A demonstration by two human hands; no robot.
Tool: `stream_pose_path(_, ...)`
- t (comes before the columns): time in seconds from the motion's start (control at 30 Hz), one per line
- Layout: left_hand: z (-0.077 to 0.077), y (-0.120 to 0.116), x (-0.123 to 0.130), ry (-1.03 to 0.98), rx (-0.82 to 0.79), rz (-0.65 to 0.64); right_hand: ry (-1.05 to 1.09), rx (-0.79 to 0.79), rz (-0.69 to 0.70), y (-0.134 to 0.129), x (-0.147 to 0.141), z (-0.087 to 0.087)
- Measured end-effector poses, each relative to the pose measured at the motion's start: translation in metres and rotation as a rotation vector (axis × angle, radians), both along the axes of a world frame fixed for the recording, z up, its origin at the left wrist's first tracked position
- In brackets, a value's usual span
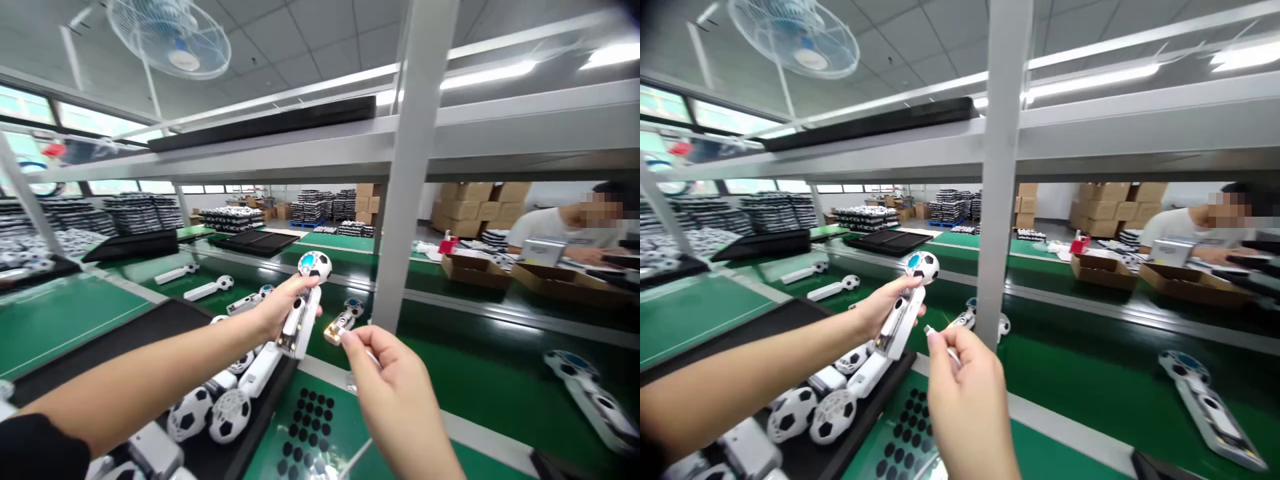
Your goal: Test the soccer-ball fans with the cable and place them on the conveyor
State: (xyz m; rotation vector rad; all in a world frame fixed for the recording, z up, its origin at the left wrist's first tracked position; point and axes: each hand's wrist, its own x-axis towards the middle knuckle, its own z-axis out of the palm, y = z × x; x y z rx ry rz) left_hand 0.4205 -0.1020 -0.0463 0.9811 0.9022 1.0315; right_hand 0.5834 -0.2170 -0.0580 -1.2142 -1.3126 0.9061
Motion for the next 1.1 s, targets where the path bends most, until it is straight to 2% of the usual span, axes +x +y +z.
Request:
stream_pose_path(0.1, 0.0, -0.042, -0.005, -0.001, 0.168, -0.04, -0.027, -0.008, 0.097, 0.002, -0.008, -0.008)
stream_pose_path(0.23, 0.003, -0.064, -0.002, 0.014, 0.251, -0.054, -0.056, -0.036, 0.239, -0.002, -0.016, -0.013)
stream_pose_path(0.4, 0.002, -0.069, -0.002, 0.058, 0.273, -0.053, -0.051, -0.054, 0.247, -0.005, -0.013, -0.009)
stream_pose_path(0.53, 0.002, -0.071, 0.001, 0.002, 0.22, -0.055, -0.095, -0.051, 0.266, -0.008, -0.011, -0.004)
stream_pose_path(0.73, 0.005, -0.075, 0.005, -0.01, 0.228, -0.042, -0.031, -0.058, 0.239, -0.011, -0.011, -0.002)
stream_pose_path(0.9, 0.004, -0.08, 0.003, 0.157, 0.34, -0.018, -0.221, -0.016, 0.304, -0.011, -0.006, 0.0)
stream_pose_path(1.0, 0.004, -0.082, 0.002, 0.259, 0.414, 0.004, -0.245, -0.03, 0.313, -0.01, -0.007, -0.001)
stream_pose_path(1.1, 0.004, -0.083, 0.002, 0.246, 0.379, 0.008, -0.235, -0.045, 0.298, -0.008, -0.008, -0.003)
